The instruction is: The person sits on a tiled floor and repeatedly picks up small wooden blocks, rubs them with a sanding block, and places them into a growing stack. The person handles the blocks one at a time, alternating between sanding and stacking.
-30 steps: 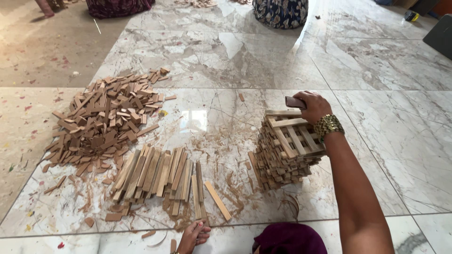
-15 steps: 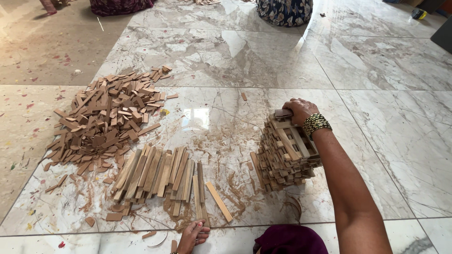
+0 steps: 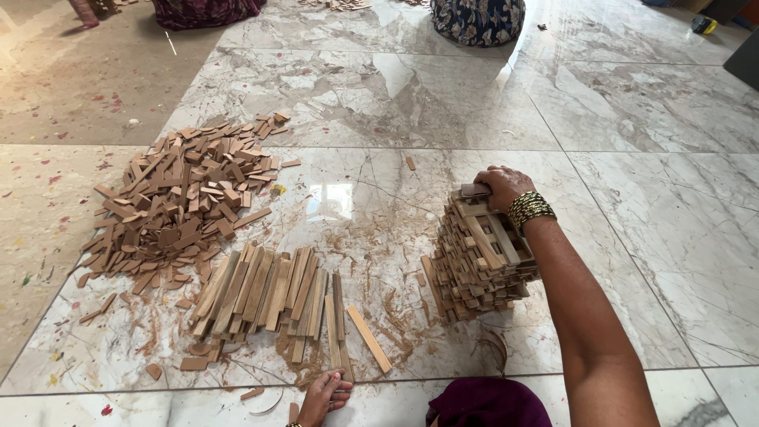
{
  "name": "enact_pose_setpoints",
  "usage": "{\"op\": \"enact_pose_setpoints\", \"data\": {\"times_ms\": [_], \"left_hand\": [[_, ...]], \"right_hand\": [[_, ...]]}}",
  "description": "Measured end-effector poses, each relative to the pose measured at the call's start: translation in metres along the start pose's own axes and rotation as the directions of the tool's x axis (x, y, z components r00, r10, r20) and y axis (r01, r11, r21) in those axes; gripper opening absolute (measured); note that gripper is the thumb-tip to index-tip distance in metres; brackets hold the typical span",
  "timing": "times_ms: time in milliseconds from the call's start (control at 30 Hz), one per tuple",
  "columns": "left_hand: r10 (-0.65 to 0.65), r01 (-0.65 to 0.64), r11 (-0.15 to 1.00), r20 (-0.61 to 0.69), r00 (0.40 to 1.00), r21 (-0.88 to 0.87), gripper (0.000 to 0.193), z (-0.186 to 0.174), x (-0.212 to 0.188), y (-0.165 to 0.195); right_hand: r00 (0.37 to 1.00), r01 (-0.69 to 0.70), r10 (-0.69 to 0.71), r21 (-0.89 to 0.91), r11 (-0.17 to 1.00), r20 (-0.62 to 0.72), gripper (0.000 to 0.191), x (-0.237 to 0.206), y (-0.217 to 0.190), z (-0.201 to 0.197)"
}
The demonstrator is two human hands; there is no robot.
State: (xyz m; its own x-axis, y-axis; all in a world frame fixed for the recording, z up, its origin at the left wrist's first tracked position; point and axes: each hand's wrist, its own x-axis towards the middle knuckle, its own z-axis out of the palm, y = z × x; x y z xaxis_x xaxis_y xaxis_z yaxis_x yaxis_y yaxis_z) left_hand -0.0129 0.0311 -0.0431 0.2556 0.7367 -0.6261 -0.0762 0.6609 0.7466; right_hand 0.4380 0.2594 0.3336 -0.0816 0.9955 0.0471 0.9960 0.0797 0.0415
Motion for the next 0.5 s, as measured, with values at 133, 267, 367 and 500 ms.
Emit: {"op": "enact_pose_setpoints", "data": {"times_ms": [133, 267, 367, 500], "left_hand": [[0.016, -0.016, 1.0, -0.014, 1.0, -0.01, 0.051, -0.001, -0.003, -0.001], [0.081, -0.082, 0.995, -0.024, 0.996, -0.056, 0.048, 0.004, -0.005, 0.002], [0.08, -0.083, 0.993, -0.045, 0.996, -0.082, 0.044, 0.012, -0.005, 0.005], [0.084, -0.085, 0.994, -0.017, 0.996, -0.061, 0.043, 0.013, -0.012, 0.004]], "right_hand": [[1.0, -0.02, 0.02, 0.013, 1.0, -0.009, 0.055, -0.002, -0.009, -0.016], [0.965, 0.092, -0.054, 0.135, 0.987, -0.256, 0.033, -0.016, -0.059, -0.015], [0.977, 0.21, -0.176, 0.422, 0.882, -0.12, 0.029, -0.046, -0.126, 0.034], [0.897, 0.12, -0.289, 0.445, 0.888, 0.334, 0.015, -0.092, -0.199, 0.151]]}}
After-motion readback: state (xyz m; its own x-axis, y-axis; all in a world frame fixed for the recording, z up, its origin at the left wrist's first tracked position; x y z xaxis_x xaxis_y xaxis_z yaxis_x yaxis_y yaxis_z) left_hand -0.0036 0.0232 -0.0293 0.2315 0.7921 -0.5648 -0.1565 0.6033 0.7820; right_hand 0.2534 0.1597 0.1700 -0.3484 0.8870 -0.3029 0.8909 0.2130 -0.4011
